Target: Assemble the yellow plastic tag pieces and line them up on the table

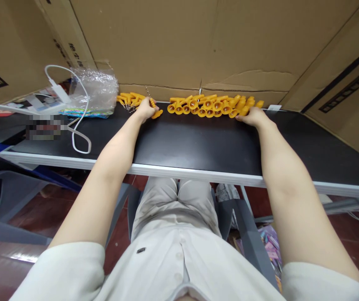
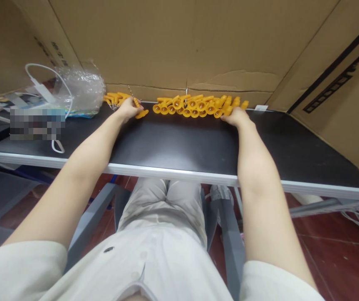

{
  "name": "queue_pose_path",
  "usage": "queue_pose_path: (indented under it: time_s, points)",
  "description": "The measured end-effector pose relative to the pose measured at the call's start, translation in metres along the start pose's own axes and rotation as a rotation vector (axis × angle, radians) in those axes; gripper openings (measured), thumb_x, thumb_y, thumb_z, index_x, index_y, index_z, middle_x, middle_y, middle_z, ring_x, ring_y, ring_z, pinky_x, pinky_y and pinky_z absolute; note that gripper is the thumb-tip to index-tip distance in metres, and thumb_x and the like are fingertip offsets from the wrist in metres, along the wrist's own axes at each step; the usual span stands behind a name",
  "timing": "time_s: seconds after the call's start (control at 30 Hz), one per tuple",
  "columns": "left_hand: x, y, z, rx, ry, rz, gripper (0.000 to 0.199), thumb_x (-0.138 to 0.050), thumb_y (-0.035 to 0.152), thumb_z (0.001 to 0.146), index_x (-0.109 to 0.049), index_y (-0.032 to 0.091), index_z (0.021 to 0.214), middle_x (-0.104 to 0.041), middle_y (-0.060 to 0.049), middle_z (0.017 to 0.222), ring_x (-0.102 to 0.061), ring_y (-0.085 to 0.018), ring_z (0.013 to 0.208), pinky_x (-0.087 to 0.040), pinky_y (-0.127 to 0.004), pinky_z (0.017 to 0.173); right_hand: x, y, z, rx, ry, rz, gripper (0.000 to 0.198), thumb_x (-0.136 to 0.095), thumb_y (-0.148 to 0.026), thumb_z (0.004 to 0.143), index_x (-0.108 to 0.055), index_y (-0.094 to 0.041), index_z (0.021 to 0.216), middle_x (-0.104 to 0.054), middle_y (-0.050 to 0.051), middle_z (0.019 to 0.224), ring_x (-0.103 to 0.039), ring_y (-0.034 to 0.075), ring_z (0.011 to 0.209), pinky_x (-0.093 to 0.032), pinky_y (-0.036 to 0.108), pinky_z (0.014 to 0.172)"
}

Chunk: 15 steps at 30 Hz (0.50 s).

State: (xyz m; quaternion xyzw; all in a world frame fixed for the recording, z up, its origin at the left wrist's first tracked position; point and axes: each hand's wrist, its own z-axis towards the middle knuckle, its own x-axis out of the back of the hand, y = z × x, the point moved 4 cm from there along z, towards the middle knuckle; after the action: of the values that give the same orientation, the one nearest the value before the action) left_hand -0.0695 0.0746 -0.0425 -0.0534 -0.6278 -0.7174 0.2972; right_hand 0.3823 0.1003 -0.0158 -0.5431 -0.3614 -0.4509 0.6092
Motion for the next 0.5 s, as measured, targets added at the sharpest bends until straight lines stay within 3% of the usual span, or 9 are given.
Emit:
queue_pose_path:
  time_s: [0.13, 0.3, 0.5]
  points:
    - [-0.005, -0.005, 0.006, -0.04, -0.038, -0.066, 0.032, -0.071, -0.002, 0.085, -0.064, 0.017, 0.11, -0.074, -0.01, 0.109, -0.078, -0.03, 0.122, -0.059, -0.048, 0.12, 0.005, -0.011, -0.014, -0.116, -0.044, -0.112, 0.059, -0.08, -0.027, 0.105, -0.066, 0.002, 0.155, -0.068, 0.033, 0.156, -0.066, 0.044, 0.148, -0.052, 0.047, 0.121]
    - [-0.002, 0.006, 0.003, -0.153, 0.008, 0.109, 0.038, -0.076, -0.005, 0.075, -0.06, 0.02, 0.099, -0.075, -0.012, 0.117, -0.073, -0.035, 0.128, -0.053, -0.052, 0.126, 0.016, -0.026, -0.027, -0.141, -0.03, -0.196, 0.06, -0.075, -0.028, 0.108, -0.065, 0.005, 0.157, -0.065, 0.036, 0.158, -0.063, 0.044, 0.151, -0.051, 0.044, 0.119]
    - [-0.005, 0.017, -0.005, -0.195, -0.049, 0.248, 0.034, -0.077, 0.001, 0.078, -0.06, 0.02, 0.1, -0.076, -0.013, 0.12, -0.074, -0.034, 0.122, -0.055, -0.049, 0.12, 0.03, -0.04, -0.035, -0.127, 0.123, -0.158, 0.058, -0.074, -0.016, 0.103, -0.061, 0.004, 0.157, -0.063, 0.035, 0.158, -0.063, 0.041, 0.149, -0.049, 0.04, 0.114]
